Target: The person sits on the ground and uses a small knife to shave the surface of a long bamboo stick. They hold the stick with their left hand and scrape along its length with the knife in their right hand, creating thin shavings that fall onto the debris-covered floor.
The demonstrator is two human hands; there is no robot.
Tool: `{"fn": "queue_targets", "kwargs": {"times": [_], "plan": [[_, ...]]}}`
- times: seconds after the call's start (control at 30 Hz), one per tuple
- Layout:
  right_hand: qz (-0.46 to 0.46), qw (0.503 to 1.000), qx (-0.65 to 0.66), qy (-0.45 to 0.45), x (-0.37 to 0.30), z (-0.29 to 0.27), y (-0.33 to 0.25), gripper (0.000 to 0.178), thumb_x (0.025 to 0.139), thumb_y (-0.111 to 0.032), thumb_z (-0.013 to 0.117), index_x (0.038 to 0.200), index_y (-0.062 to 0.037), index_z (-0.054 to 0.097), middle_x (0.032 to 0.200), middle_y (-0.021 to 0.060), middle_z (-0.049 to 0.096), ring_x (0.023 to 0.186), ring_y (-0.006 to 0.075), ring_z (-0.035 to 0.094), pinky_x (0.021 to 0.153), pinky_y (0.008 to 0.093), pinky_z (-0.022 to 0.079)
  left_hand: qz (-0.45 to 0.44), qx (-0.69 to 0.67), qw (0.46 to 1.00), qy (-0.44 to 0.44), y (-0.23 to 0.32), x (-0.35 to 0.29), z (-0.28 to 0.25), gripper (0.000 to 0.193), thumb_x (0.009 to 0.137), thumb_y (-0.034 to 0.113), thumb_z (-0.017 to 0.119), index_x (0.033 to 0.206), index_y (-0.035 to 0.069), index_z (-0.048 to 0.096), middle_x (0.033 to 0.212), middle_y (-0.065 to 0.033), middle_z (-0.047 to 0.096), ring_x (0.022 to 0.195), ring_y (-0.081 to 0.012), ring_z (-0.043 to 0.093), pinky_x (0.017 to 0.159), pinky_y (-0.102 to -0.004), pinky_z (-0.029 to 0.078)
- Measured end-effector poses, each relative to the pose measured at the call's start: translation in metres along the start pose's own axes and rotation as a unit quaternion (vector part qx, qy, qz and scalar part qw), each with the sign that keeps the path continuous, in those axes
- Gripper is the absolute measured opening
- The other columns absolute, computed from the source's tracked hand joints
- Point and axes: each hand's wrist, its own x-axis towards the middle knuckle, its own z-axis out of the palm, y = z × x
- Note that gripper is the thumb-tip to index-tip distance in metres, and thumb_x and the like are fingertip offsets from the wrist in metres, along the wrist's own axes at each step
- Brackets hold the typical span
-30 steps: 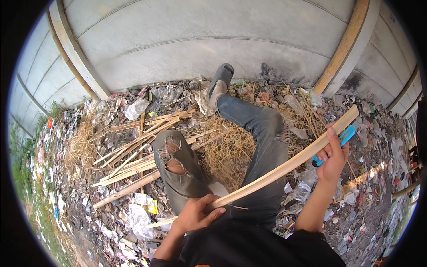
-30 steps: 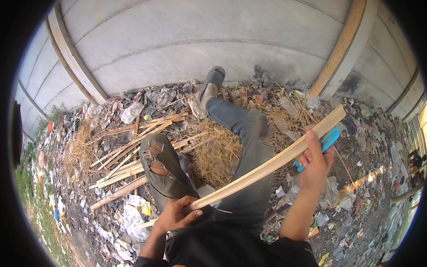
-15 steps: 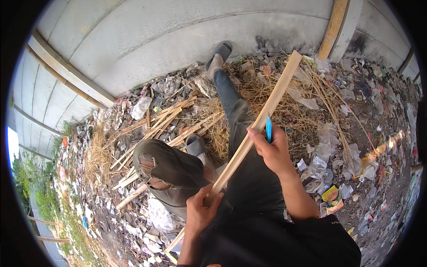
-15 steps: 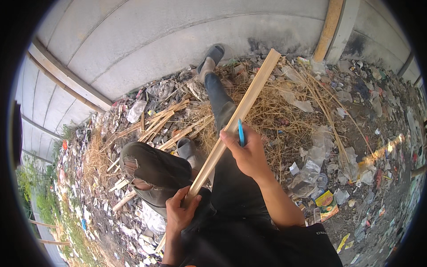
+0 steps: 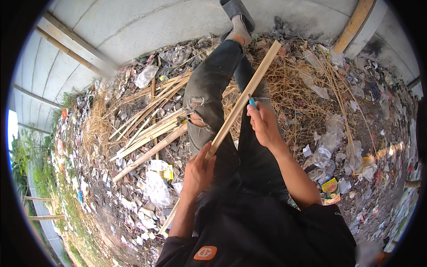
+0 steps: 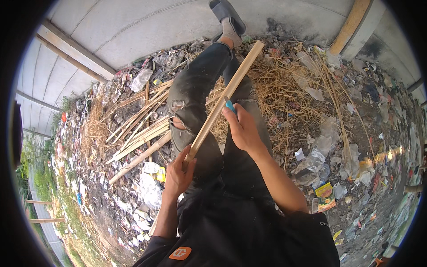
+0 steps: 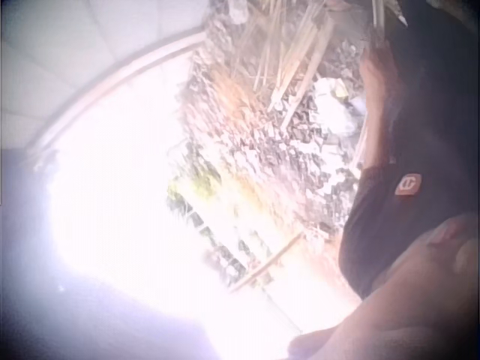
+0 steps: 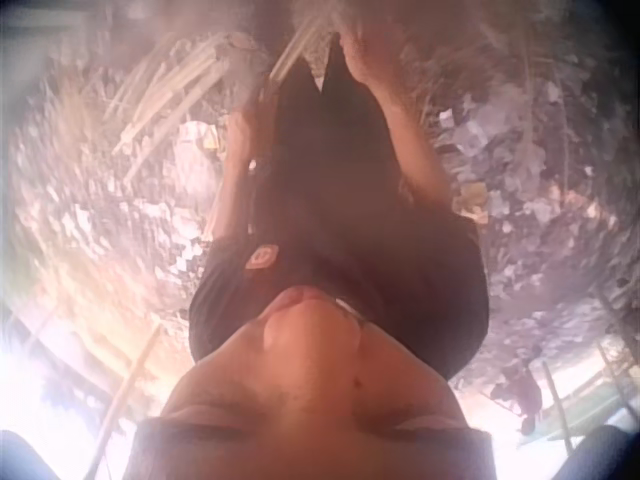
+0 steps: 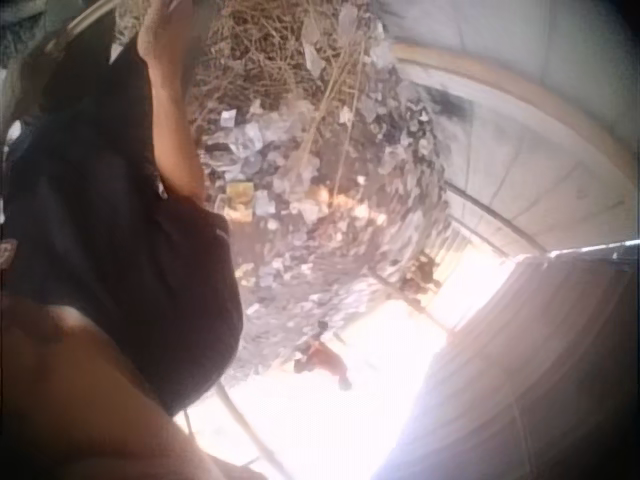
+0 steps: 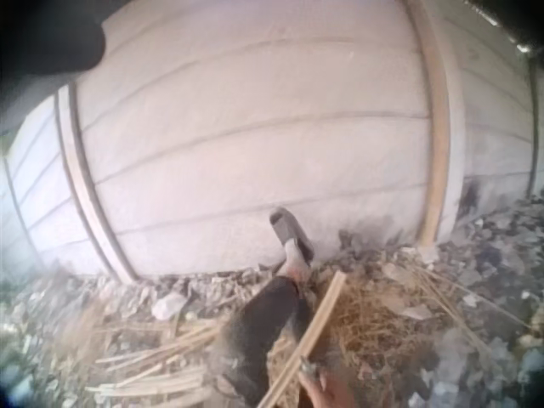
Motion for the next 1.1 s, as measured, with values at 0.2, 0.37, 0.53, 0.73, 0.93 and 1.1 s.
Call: {"fn": "queue_targets", "kwargs": {"times": [0.2, 0.37, 0.53, 0.73, 0.93, 1.1], "plan": [[-0.034, 0.962, -0.245, -0.115, -0.032, 0.073, 0.050, 0.049, 0.106, -0.047, 0.053, 0.093, -0.0010, 0.062, 0.068, 0.0246, 0.066, 0.069, 0.0477, 0.068, 0.063, 0.0556, 0.053, -0.003, -0.008, 1.000, -0.016, -0.041, 0.028, 0.030, 0.043, 0.098, 0.008, 0.067, 0.137, 0.001, 0.051, 0.088, -0.0285, 0.072, 0.078, -0.0479, 0.070, 0.067, -0.0533, 0.054], [-0.044, 0.939, -0.308, -0.145, -0.040, 0.091, 0.062, 0.051, 0.106, -0.046, 0.054, 0.090, -0.0001, 0.066, 0.066, 0.0250, 0.067, 0.065, 0.0466, 0.068, 0.060, 0.0556, 0.054, 0.007, -0.022, 0.999, -0.023, -0.071, 0.035, 0.037, 0.034, 0.097, 0.009, 0.067, 0.125, 0.003, 0.049, 0.080, -0.0283, 0.069, 0.077, -0.0505, 0.068, 0.066, -0.0578, 0.051], [-0.033, 0.920, -0.354, -0.166, -0.034, 0.100, 0.052, 0.052, 0.107, -0.047, 0.050, 0.091, -0.0003, 0.067, 0.067, 0.0264, 0.068, 0.067, 0.0468, 0.069, 0.061, 0.0553, 0.055, -0.038, -0.001, 0.999, -0.026, -0.066, 0.035, 0.027, 0.026, 0.096, 0.013, 0.069, 0.117, 0.005, 0.058, 0.075, -0.0264, 0.069, 0.073, -0.0484, 0.069, 0.065, -0.0558, 0.052], [0.028, 0.934, -0.332, -0.128, -0.041, 0.098, 0.068, 0.058, 0.108, -0.053, 0.047, 0.088, -0.0023, 0.067, 0.075, 0.0263, 0.071, 0.075, 0.0495, 0.070, 0.067, 0.0574, 0.056, -0.063, 0.021, 0.996, -0.063, -0.078, -0.002, 0.013, 0.029, 0.096, 0.014, 0.071, 0.121, 0.006, 0.060, 0.077, -0.0229, 0.071, 0.071, -0.0456, 0.070, 0.062, -0.0520, 0.055], [0.035, 0.947, -0.301, -0.104, -0.036, 0.094, 0.083, 0.060, 0.108, -0.055, 0.046, 0.090, -0.0013, 0.066, 0.080, 0.0285, 0.071, 0.080, 0.0496, 0.070, 0.070, 0.0569, 0.056, -0.118, 0.056, 0.991, -0.039, -0.091, -0.107, -0.049, 0.027, 0.092, 0.012, 0.074, 0.118, 0.008, 0.065, 0.076, -0.0177, 0.073, 0.068, -0.0376, 0.074, 0.057, -0.0444, 0.056], [0.072, 0.954, -0.285, -0.053, -0.023, 0.082, 0.083, 0.061, 0.108, -0.057, 0.045, 0.097, -0.0021, 0.068, 0.080, 0.0279, 0.070, 0.082, 0.0500, 0.069, 0.073, 0.0572, 0.055, -0.098, 0.138, 0.985, 0.040, -0.129, -0.215, -0.084, 0.030, 0.084, 0.014, 0.084, 0.108, 0.009, 0.067, 0.066, -0.0085, 0.069, 0.054, -0.0254, 0.070, 0.050, -0.0381, 0.053]]}}
